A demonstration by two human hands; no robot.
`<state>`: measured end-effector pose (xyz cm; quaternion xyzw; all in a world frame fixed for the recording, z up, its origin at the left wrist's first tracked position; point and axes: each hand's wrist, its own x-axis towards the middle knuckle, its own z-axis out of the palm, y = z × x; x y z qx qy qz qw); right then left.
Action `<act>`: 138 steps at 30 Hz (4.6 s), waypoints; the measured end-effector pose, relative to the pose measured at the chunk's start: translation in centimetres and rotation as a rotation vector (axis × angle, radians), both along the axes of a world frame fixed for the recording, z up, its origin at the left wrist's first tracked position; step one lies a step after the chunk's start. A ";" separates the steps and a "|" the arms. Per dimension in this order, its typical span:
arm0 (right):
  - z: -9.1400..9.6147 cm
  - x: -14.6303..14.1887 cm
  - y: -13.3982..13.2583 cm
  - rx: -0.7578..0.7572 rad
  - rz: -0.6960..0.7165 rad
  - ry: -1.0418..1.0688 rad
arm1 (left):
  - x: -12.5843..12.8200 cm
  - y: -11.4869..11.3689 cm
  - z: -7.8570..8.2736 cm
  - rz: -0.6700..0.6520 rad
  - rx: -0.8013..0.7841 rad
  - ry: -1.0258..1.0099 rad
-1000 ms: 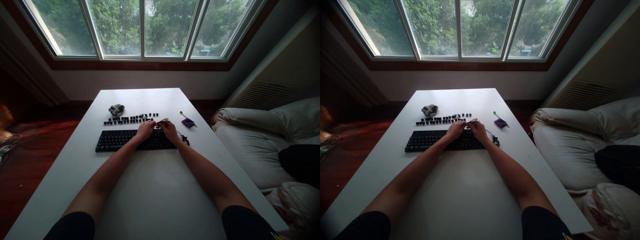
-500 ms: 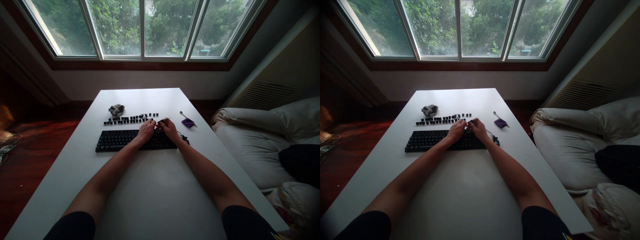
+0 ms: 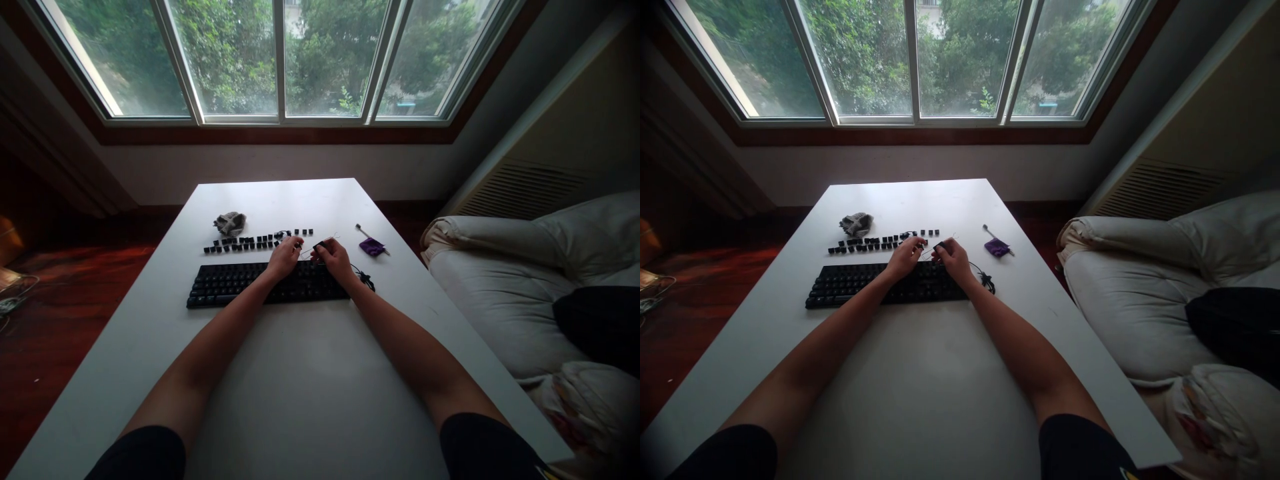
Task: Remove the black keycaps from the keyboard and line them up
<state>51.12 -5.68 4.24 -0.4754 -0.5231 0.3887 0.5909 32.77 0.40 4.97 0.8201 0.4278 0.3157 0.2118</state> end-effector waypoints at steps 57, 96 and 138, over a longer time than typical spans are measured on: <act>0.4 1.6 0.3 -0.022 -0.062 -0.466 | -1.1 -0.5 1.4 -0.285 0.188 0.384; 0.4 1.7 -0.3 -0.017 -0.006 -0.214 | 0.9 -1.9 0.2 -0.274 0.123 0.307; 0.2 2.6 0.5 0.022 -0.210 0.027 | 2.9 1.5 0.7 0.084 -0.100 0.013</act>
